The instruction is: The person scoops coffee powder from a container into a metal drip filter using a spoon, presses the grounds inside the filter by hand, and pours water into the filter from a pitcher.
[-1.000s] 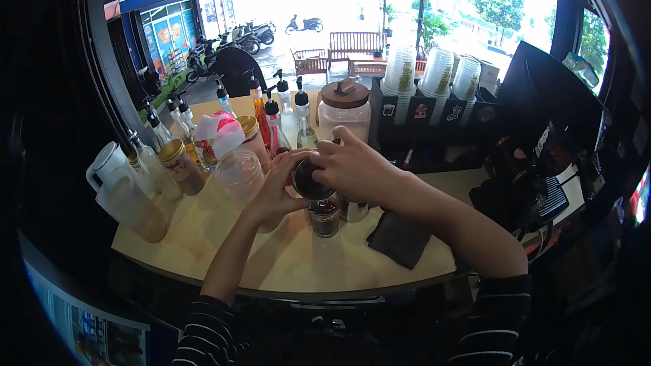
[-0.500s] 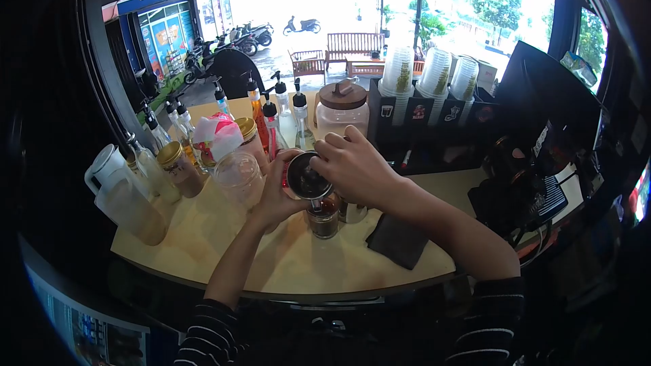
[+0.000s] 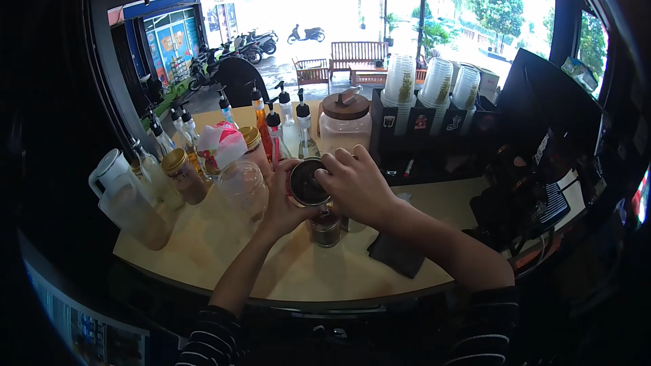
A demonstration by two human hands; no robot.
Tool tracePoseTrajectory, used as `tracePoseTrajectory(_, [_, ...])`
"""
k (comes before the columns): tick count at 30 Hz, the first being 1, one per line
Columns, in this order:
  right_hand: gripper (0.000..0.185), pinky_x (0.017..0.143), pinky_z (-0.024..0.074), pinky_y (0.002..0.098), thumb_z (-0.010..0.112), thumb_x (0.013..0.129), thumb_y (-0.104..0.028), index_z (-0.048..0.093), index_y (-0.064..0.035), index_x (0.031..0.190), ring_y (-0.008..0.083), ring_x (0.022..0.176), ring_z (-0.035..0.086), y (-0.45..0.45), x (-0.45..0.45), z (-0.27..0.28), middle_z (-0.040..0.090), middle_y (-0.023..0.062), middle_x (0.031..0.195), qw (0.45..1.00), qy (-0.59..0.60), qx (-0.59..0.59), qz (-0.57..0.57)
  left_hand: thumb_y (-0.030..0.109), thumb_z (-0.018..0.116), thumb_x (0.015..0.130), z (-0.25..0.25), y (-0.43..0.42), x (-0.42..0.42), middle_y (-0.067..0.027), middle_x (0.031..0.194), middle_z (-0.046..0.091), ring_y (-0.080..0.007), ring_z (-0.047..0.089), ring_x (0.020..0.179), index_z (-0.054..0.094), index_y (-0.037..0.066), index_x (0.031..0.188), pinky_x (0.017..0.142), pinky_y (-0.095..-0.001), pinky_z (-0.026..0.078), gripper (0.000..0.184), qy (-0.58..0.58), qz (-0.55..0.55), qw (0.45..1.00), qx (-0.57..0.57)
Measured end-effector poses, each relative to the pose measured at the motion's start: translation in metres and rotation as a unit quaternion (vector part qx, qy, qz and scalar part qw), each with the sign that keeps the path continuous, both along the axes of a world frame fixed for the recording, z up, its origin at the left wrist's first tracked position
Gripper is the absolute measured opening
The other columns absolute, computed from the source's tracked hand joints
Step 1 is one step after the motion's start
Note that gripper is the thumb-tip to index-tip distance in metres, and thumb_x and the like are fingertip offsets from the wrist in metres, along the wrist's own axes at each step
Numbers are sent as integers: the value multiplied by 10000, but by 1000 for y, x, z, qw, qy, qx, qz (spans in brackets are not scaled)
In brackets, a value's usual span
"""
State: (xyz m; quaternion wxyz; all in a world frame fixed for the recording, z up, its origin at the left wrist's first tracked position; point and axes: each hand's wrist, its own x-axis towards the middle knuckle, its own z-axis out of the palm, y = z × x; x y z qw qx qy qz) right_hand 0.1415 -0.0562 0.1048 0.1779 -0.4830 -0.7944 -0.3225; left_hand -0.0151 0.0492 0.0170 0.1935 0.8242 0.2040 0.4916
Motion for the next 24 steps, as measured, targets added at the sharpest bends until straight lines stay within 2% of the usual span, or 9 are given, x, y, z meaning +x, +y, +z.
tracePoseTrajectory(2, [257, 755, 370, 343, 679, 621, -137, 574, -106, 853, 175, 882, 538, -2, -2, -4, 528, 22, 892, 1000, -6, -22, -5, 223, 891, 493, -1, 0, 1, -112, 1155, 493, -272, 493, 1089, 412, 89, 1227, 950, -424, 381, 886, -7, 15, 1000, -4])
tracePoseTrajectory(4, [259, 755, 371, 344, 679, 621, -136, 573, -105, 856, 175, 880, 536, -1, -2, -3, 526, 21, 890, 999, -12, -44, -10, 320, 878, 510, -3, 0, 2, -91, 1177, 506, -281, 490, 1153, 433, 95, 1233, 1008, -457, 265, 878, -29, 4, 999, -28])
tracePoseTrajectory(6, [314, 819, 389, 351, 724, 612, -207, 621, -96, 887, 185, 962, 547, -2, -2, -1, 563, 39, 960, 998, -7, -42, -53, 317, 876, 509, -1, -5, 4, -92, 1181, 503, -281, 491, 1152, 434, 96, 1231, 1010, -458, 261, 875, -26, 11, 999, -31])
tracePoseTrajectory(10, [289, 819, 391, 354, 707, 627, -186, 615, -92, 884, 188, 966, 550, -1, -1, -6, 564, 40, 955, 999, -13, -43, -29, 313, 870, 507, -2, -7, 3, -90, 1194, 496, -279, 492, 1153, 432, 100, 1229, 1015, -459, 253, 870, -18, 36, 999, -24])
tracePoseTrajectory(13, [230, 757, 378, 344, 654, 638, -107, 576, -102, 854, 177, 884, 539, -2, 0, -7, 525, 25, 878, 999, 19, -25, -20, 312, 864, 510, -3, -9, 3, -88, 1199, 494, -278, 491, 1156, 425, 103, 1233, 1013, -460, 253, 872, -24, 37, 999, -27])
tracePoseTrajectory(15, [279, 825, 395, 360, 699, 632, -166, 614, -89, 887, 200, 971, 553, -3, -1, -5, 563, 43, 962, 998, 25, -42, -50, 305, 864, 510, -2, -9, 4, -86, 1200, 494, -276, 490, 1154, 424, 105, 1233, 1013, -457, 253, 870, -28, 28, 999, -37])
tracePoseTrajectory(22, [330, 831, 399, 368, 717, 621, -184, 601, -89, 915, 209, 967, 550, -4, -3, -5, 555, 47, 967, 997, 35, -36, -61, 282, 872, 507, -6, -9, 9, -81, 1195, 496, -267, 493, 1129, 425, 108, 1227, 1013, -448, 261, 866, -66, -28, 994, -83])
tracePoseTrajectory(24, [375, 827, 399, 373, 739, 599, -209, 594, -85, 922, 213, 966, 543, -2, -1, -10, 551, 51, 958, 996, 47, -72, -25, 284, 874, 505, -7, -7, 6, -84, 1194, 497, -267, 492, 1137, 424, 107, 1231, 1016, -450, 264, 872, -55, -15, 995, -84])
